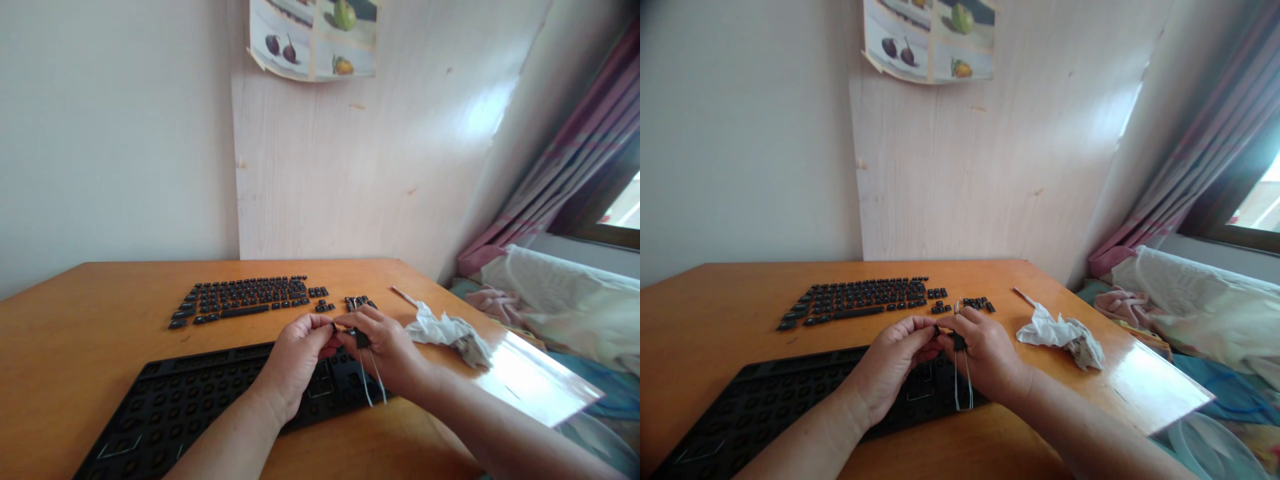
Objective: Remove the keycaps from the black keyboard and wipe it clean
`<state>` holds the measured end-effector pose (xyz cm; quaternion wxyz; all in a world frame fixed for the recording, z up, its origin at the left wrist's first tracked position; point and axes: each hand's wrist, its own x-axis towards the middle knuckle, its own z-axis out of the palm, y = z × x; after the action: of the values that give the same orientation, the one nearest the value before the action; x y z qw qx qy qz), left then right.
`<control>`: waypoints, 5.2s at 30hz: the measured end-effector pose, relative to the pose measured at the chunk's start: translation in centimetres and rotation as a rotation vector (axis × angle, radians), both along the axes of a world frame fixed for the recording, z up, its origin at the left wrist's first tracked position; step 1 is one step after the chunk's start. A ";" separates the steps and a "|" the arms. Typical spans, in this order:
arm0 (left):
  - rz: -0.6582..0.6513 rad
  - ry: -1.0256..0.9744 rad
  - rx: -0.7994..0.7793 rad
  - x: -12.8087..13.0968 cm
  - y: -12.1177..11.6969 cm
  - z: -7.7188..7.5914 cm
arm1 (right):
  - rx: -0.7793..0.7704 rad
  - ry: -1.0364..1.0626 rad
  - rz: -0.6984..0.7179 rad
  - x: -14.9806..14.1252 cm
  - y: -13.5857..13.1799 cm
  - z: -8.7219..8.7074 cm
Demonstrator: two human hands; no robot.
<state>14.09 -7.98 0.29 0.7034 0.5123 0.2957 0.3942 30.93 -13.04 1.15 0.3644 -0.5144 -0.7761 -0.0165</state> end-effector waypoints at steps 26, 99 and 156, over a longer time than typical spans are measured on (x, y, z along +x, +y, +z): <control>0.173 0.278 0.390 0.6 0.5 -1.7 | 0.010 0.057 -0.105 0.6 2.2 -1.5; -0.058 -0.029 -0.035 0.4 -0.2 -0.9 | 0.066 0.078 0.047 1.4 0.4 -2.3; 0.122 0.358 0.394 -0.3 0.8 -0.9 | -0.253 -0.481 -0.281 11.6 5.8 -1.8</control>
<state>13.84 -7.20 -0.65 0.5014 0.6821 0.3632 0.3891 42.58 -7.24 -0.61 0.0976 -0.6394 -0.7571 -0.0914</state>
